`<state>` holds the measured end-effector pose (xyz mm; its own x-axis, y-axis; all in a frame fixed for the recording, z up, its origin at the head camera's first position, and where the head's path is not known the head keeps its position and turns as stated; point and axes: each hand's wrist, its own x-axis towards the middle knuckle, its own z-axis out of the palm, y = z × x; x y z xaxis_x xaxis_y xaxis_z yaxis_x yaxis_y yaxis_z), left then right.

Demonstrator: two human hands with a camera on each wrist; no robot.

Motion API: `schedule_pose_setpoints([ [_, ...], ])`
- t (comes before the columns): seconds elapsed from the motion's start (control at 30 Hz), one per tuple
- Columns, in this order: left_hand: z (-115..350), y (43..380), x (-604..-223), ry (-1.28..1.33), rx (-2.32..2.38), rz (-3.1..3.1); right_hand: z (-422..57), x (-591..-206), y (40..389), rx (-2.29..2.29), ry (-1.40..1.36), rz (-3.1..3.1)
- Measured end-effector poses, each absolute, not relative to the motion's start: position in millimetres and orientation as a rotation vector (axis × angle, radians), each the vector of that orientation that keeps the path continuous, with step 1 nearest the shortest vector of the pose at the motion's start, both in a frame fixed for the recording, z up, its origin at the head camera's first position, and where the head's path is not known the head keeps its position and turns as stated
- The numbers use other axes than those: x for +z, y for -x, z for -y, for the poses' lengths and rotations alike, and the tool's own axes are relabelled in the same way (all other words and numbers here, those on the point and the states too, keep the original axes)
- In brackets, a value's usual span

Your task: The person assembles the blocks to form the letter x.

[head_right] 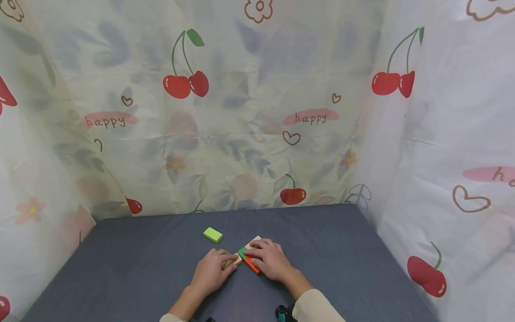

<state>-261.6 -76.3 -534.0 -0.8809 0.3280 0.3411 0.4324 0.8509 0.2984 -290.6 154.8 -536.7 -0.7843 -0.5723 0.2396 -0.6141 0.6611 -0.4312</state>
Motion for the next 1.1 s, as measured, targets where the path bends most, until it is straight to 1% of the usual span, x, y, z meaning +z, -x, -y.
schedule_pose_setpoints([
  [0.57,73.2,256.4,-535.6,0.484,-0.646,2.793,-154.4,-536.4,289.8,0.771,-0.959,2.828],
  [1.1,74.2,256.6,-534.8,0.503,-0.683,2.791,-151.9,-534.8,288.9,0.654,-1.004,2.78],
])
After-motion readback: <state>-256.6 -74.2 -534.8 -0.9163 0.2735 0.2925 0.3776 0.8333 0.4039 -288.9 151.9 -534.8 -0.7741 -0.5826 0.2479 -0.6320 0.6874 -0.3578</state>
